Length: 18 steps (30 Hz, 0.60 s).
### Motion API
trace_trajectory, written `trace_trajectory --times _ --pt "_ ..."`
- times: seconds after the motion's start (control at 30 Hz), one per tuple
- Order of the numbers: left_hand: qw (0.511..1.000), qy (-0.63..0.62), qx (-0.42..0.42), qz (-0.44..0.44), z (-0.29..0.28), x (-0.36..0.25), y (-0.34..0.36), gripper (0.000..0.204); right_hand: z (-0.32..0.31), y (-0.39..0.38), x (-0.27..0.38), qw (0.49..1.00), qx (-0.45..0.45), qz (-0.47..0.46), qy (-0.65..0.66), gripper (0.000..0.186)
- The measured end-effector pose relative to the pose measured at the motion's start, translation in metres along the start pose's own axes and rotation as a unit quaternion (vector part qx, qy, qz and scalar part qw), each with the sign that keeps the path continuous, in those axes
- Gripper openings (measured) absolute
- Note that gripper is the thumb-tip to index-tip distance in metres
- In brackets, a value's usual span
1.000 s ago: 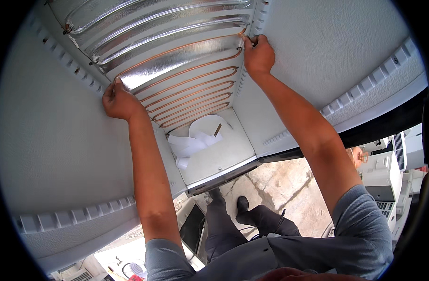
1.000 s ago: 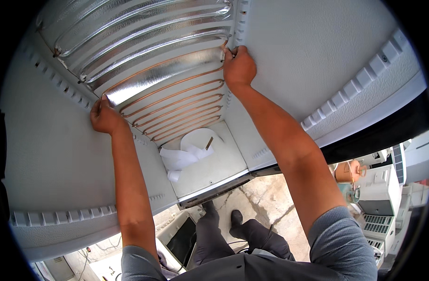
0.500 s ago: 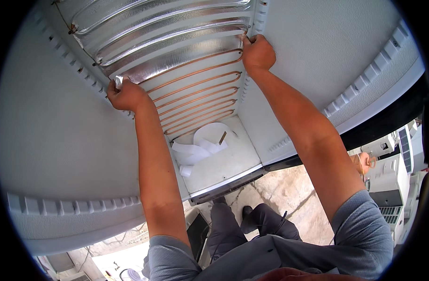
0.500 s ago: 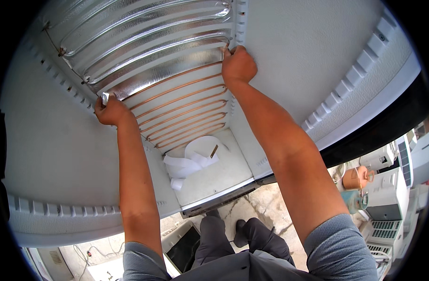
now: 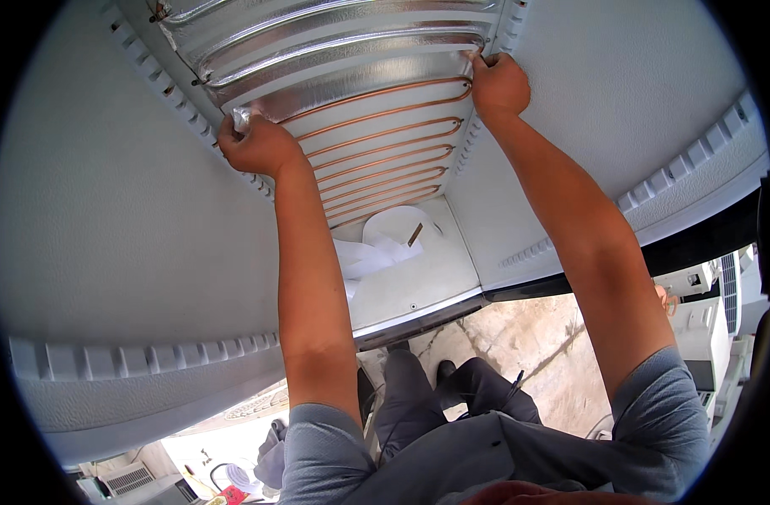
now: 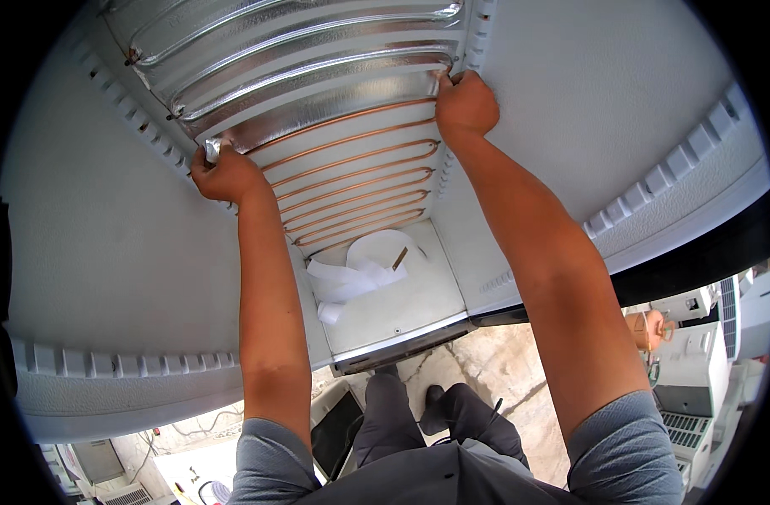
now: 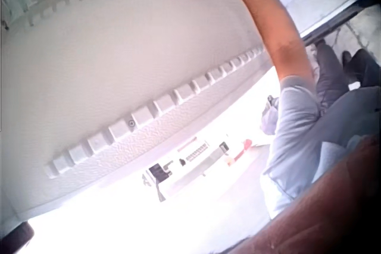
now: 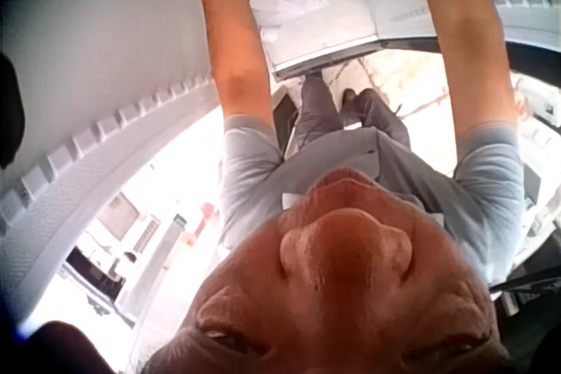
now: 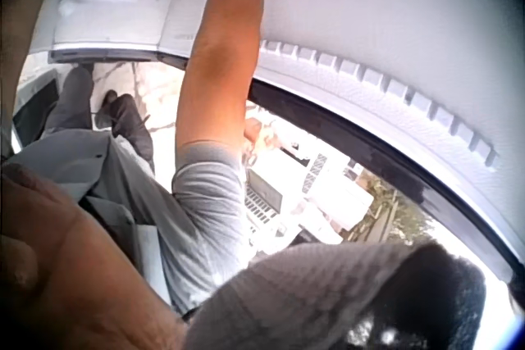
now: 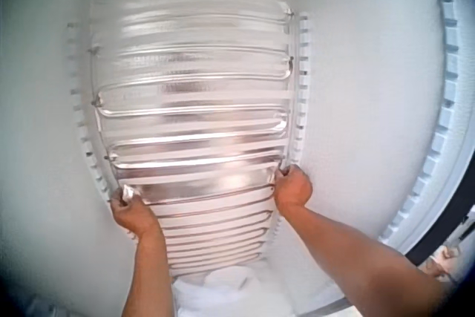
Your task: The person applies silver reflective insulation tape over the copper evaporator coils inside a refrigerator compartment. They repeatedly tear off strips of tape, press them along the coil rows, and wipe the surface with a cloth to smooth the tape and remove debris.
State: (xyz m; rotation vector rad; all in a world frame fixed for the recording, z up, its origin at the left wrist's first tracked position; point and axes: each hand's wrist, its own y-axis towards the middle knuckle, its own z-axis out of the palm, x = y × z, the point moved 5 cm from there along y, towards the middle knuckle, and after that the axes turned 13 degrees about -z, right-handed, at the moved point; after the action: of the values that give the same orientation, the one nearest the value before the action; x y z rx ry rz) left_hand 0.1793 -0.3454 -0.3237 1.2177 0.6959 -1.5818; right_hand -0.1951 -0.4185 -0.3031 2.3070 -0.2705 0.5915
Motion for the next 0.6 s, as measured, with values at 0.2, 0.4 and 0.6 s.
trace_trajectory --times 0.2,0.4,0.6 --pt "1.000 0.010 -0.015 0.009 0.001 0.001 0.001 0.042 0.002 0.002 0.002 1.000 0.007 0.010 0.009 0.036" --pt "1.000 -0.009 0.006 -0.022 0.005 -0.002 -0.003 0.046 0.006 0.003 -0.002 1.000 -0.026 0.013 0.002 0.034" --pt "0.999 -0.038 -0.019 0.003 0.007 0.009 0.005 0.044 0.005 0.001 -0.003 0.999 -0.034 -0.006 -0.007 0.042"
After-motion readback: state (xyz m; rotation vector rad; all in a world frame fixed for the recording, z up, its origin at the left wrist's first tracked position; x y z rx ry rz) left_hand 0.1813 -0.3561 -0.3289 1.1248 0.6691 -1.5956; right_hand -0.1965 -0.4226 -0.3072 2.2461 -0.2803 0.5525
